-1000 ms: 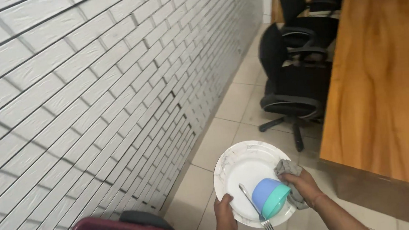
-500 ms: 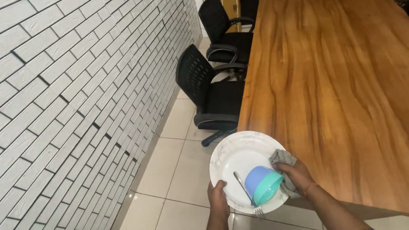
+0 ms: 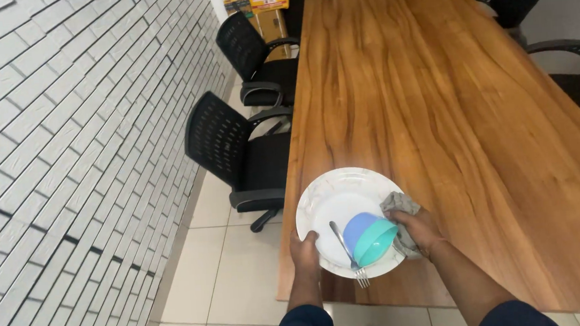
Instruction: Wiping clean dishes with a dry cloth and organizing them on a tray.
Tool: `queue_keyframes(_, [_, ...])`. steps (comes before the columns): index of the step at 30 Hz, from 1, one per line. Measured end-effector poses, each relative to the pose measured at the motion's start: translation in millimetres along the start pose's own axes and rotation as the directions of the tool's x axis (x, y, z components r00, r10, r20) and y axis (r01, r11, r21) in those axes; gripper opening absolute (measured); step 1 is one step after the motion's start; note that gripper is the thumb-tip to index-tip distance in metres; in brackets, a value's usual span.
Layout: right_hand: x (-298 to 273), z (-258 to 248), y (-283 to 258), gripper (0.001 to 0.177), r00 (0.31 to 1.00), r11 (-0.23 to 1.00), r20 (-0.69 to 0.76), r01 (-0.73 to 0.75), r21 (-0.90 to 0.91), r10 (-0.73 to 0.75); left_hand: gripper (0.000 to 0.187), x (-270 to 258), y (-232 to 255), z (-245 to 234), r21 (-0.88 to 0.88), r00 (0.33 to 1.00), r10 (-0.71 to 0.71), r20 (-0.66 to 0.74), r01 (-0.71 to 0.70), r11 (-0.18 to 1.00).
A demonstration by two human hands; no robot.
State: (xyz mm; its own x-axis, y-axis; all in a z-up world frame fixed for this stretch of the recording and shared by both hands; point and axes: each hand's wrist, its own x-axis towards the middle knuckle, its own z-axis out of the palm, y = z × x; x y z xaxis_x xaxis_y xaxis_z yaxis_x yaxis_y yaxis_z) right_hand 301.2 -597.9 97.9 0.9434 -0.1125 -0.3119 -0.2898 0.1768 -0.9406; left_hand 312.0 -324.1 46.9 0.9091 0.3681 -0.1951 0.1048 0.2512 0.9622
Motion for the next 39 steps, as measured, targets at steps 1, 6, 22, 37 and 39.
queue_keyframes(1, [11.2,-8.4,3.0,0.043,1.000,1.000,-0.012,0.006,0.005,-0.006,0.053,3.4,1.3,10.1,0.001,1.000,0.001,0.014,-0.001,1.000])
queue_keyframes(6, [62.7,-47.4,20.6,0.046,0.987,0.998,-0.160,-0.019,-0.056,0.009,0.049,38.6,-30.1,50.4,0.115,0.997,-0.054,0.056,0.047,0.992])
queue_keyframes(22, [196.6,-125.7,20.9,0.052,0.967,0.998,-0.255,-0.007,-0.066,-0.010,0.051,186.4,-129.8,179.0,0.534,0.945,-0.129,0.301,-0.055,0.844])
queue_keyframes(37, [237.3,-174.8,58.7,0.051,0.938,0.939,-0.348,-0.132,-0.319,0.014,0.056,169.1,-148.2,219.0,0.728,0.936,-0.177,0.304,-0.109,0.677])
queue_keyframes(39, [241.4,-183.9,62.7,0.054,0.938,0.937,-0.336,-0.188,-0.295,0.083,0.054,166.0,-161.8,221.4,0.672,0.932,-0.152,0.328,-0.117,0.731])
